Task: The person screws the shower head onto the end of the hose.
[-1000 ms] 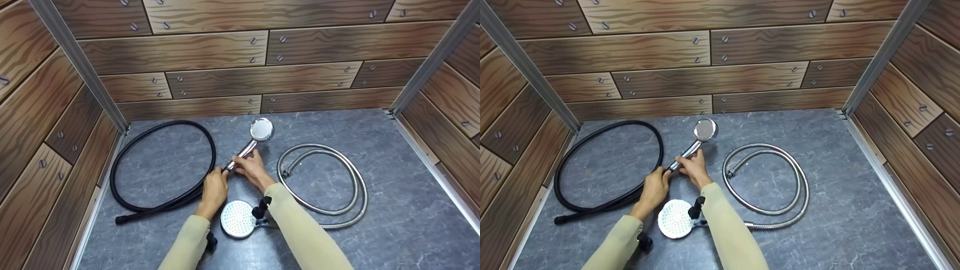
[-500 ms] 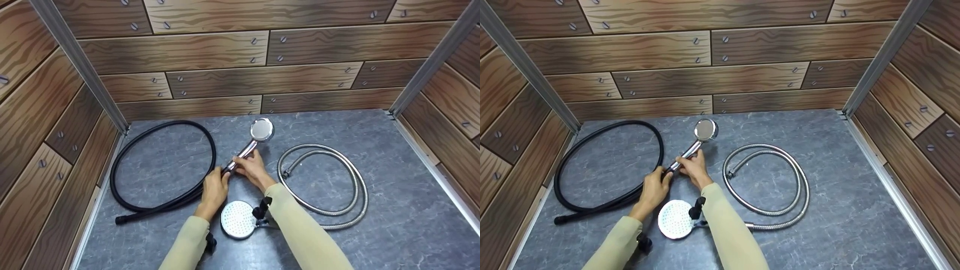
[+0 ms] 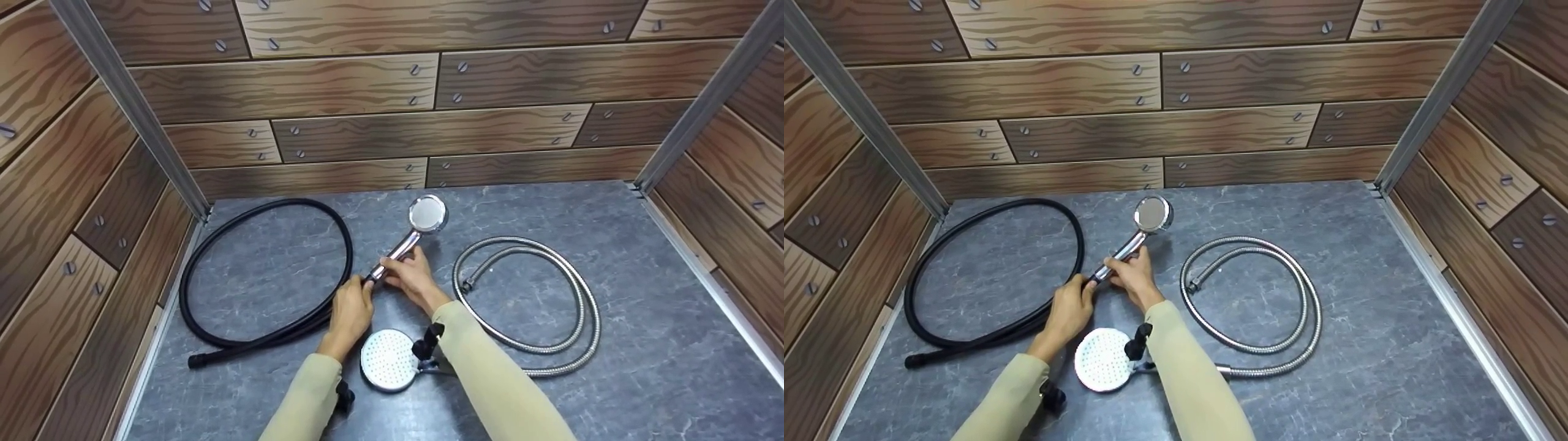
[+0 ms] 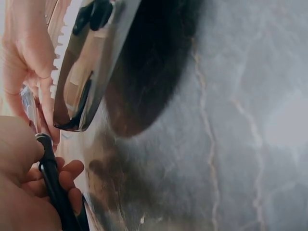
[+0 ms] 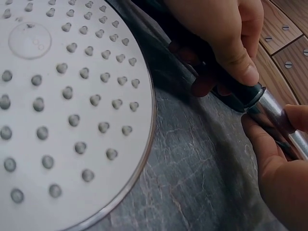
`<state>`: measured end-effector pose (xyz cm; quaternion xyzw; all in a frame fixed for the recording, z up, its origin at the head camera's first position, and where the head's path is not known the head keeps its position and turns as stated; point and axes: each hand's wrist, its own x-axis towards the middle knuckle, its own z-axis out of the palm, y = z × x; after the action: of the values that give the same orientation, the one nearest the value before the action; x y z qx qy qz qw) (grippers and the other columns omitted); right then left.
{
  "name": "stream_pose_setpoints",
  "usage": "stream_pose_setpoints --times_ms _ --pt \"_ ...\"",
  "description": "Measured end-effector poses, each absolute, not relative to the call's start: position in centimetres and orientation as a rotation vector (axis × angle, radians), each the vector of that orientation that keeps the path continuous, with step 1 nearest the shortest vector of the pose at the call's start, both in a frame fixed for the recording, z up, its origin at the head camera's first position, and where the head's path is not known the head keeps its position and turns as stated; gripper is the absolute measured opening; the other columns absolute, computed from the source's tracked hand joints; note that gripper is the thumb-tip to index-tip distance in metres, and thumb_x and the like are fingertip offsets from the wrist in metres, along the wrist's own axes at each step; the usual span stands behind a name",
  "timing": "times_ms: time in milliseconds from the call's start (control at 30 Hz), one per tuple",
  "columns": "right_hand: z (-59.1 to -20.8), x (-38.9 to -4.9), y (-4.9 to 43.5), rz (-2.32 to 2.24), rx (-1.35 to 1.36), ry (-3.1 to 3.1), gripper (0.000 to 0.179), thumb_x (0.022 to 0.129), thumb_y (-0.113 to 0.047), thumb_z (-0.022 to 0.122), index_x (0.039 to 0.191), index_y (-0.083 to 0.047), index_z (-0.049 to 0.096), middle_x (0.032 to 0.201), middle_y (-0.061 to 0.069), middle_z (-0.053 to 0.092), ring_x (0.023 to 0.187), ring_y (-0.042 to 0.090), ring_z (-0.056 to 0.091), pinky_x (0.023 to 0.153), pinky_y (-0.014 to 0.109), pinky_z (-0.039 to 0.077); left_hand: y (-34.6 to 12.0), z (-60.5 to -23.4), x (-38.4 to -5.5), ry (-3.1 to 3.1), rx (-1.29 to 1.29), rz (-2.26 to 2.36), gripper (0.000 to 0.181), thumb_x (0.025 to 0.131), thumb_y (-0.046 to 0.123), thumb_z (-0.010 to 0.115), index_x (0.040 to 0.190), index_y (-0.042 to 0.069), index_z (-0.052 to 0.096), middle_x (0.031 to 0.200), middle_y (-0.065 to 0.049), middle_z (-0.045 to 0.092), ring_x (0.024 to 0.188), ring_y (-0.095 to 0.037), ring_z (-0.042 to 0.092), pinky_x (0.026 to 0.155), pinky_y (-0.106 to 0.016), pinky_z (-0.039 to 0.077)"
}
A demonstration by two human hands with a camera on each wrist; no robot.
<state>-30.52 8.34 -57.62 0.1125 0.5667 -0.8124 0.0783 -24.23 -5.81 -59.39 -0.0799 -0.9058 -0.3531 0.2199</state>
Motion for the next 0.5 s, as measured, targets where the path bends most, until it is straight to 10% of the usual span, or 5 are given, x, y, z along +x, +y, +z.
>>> stream_pose_setpoints --times_ms 500 --pt "-57.6 -30.6 8.2 -2.398 0.356 1.742 0.048 0.091 0.006 0.072 0.123 -0.005 0.039 0.099 0.009 0.063 0.077 0.016 0.070 0.069 0.031 0.063 -6.2 -63.3 -26.0 -2.367 -0.214 -1.074 0.020 0.093 0.014 0.076 0.100 0.005 0.059 0.079 -0.015 0.068 0.072 -0.039 0.067 0.066 -0.054 0.051"
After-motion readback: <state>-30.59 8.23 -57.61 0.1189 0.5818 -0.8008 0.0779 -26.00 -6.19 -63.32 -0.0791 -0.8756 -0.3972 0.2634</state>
